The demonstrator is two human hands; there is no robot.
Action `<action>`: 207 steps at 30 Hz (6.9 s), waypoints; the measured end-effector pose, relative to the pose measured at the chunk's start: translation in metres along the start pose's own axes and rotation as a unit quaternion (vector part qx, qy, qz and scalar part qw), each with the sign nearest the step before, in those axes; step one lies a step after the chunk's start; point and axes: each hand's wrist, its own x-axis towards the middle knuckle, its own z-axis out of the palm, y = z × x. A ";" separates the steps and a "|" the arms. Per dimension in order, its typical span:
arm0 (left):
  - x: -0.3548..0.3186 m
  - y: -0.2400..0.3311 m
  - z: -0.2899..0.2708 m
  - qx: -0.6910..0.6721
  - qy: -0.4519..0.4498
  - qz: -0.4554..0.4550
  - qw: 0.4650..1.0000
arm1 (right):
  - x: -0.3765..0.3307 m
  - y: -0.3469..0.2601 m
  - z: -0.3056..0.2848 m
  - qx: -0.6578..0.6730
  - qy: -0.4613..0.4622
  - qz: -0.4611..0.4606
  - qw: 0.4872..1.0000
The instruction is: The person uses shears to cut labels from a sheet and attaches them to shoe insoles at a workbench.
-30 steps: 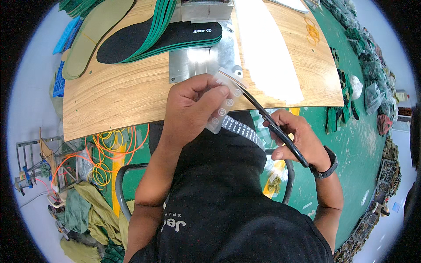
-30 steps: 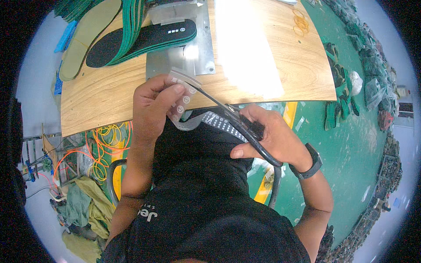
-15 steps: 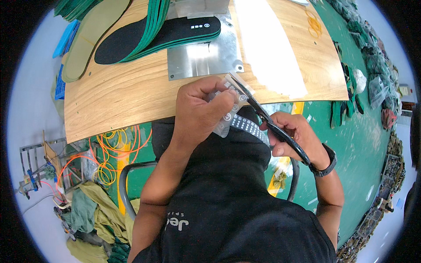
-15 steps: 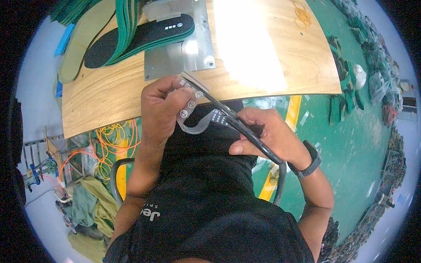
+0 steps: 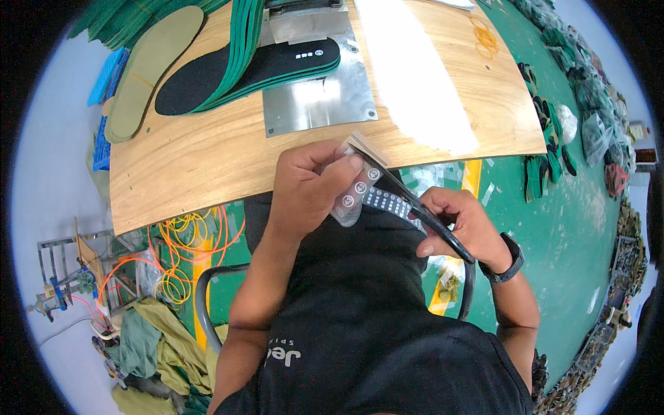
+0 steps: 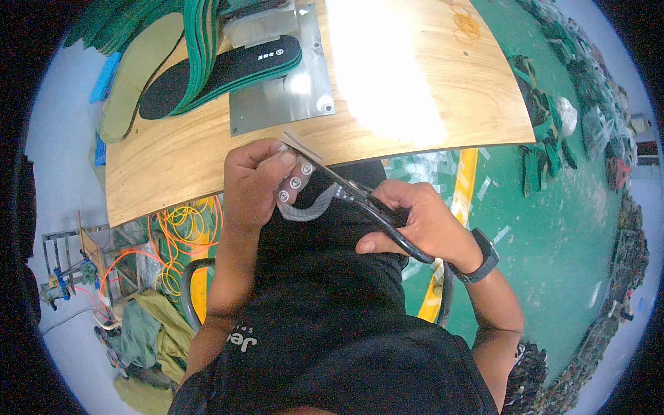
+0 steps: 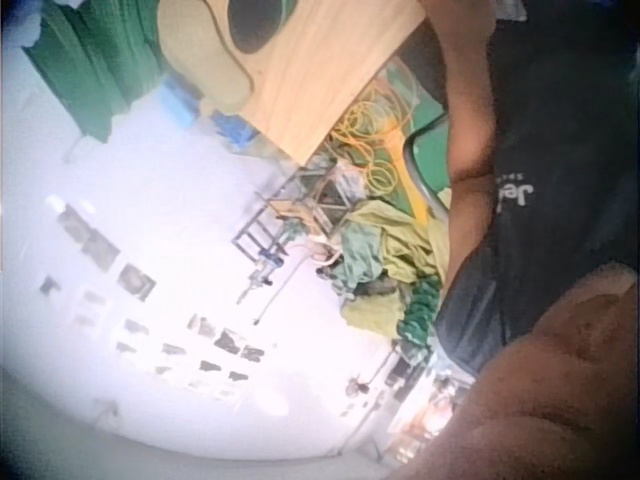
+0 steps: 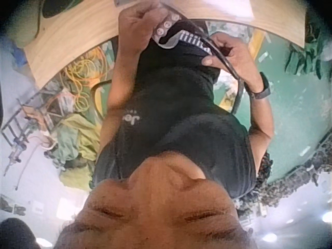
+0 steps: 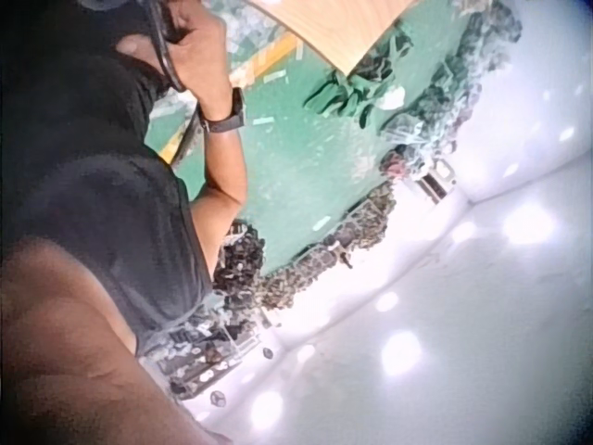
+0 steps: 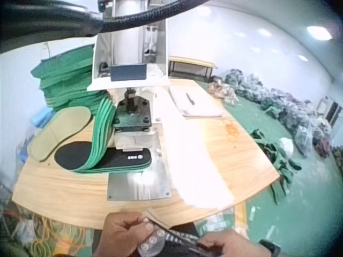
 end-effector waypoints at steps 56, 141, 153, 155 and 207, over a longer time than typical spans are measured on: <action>-0.011 0.012 0.003 0.193 0.134 0.277 0.932 | 0.079 -0.024 0.040 0.016 0.073 -0.267 0.961; 0.085 0.106 -0.182 0.292 0.170 0.182 0.923 | 0.167 -0.060 0.029 0.117 -0.041 0.051 0.991; 0.085 0.110 -0.171 0.314 0.134 0.233 0.911 | 0.176 -0.049 0.017 0.190 0.021 0.148 0.970; 0.084 0.108 -0.170 0.323 0.145 0.224 0.908 | 0.177 -0.049 0.019 0.179 0.026 0.147 0.972; 0.078 0.101 -0.169 0.324 0.132 0.246 0.904 | 0.201 -0.050 0.014 0.119 0.045 0.163 0.978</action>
